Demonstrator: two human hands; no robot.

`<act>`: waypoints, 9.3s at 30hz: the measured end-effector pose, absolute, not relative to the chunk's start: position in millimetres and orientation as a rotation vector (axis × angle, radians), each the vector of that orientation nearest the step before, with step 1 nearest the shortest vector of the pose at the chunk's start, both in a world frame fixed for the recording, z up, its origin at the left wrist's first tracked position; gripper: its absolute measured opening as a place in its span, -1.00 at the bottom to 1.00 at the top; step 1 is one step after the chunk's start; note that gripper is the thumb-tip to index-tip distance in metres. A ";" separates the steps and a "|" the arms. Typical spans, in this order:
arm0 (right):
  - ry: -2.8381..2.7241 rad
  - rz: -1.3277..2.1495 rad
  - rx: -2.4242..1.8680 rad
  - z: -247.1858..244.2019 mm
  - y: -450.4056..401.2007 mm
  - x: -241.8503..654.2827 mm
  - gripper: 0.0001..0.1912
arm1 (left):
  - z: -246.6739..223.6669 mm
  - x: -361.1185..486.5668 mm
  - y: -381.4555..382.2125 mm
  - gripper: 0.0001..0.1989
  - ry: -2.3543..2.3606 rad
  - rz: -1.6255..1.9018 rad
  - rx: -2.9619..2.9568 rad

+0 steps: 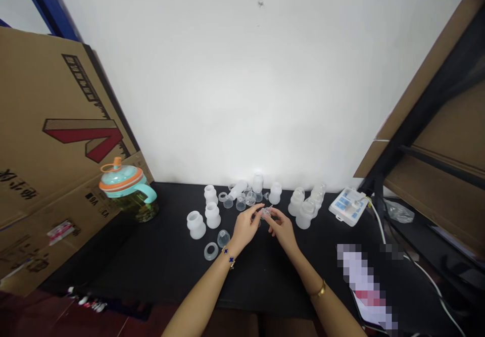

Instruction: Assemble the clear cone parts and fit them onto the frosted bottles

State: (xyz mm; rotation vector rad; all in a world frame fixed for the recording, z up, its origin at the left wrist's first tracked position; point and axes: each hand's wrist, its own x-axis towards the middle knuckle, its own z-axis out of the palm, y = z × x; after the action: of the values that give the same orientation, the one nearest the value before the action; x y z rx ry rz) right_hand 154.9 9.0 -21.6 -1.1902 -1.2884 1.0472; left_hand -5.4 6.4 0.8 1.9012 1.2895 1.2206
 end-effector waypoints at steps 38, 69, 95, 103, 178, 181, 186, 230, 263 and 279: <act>-1.382 0.839 -1.280 -21.1 5.8 157.3 -0.43 | 5.9 -51.8 19.3 -0.59 2.381 1.292 2.056; -0.514 1.903 -0.968 -16.9 9.3 154.0 -0.72 | 5.5 -6.2 -8.2 -0.78 1.284 1.756 2.044; -0.802 1.452 -1.090 -14.3 5.5 154.9 -0.62 | -23.6 3.3 9.1 -0.44 1.319 1.490 1.626; -0.764 1.316 -1.027 -12.1 10.6 159.6 -0.56 | -20.0 8.9 3.7 -0.47 1.302 1.369 1.679; -0.890 1.242 -1.066 -4.0 2.9 156.3 -0.51 | -10.5 10.8 0.8 -0.55 1.366 1.233 1.867; -0.887 1.239 -1.067 -3.8 2.9 156.2 -0.51 | -10.8 10.6 0.8 -0.54 1.363 1.231 1.877; -0.891 1.241 -1.063 -3.0 2.7 156.3 -0.52 | -12.2 10.1 1.3 -0.54 1.360 1.220 1.892; -0.956 1.253 -1.084 -5.8 5.5 159.5 -0.52 | -9.4 7.8 -3.0 -0.49 1.418 1.214 2.068; -0.932 1.236 -1.078 -5.6 5.4 158.2 -0.50 | -11.7 7.9 0.5 -0.53 1.419 1.195 1.991; -0.941 1.250 -1.074 -7.5 6.2 159.0 -0.52 | -11.8 7.4 -0.3 -0.52 1.428 1.201 2.023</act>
State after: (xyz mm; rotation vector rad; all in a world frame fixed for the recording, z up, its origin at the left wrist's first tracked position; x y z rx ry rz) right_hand 159.0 6.2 -7.5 -1.0742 -0.9410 1.2499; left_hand 7.4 -0.3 -11.8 2.0231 1.4277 1.2006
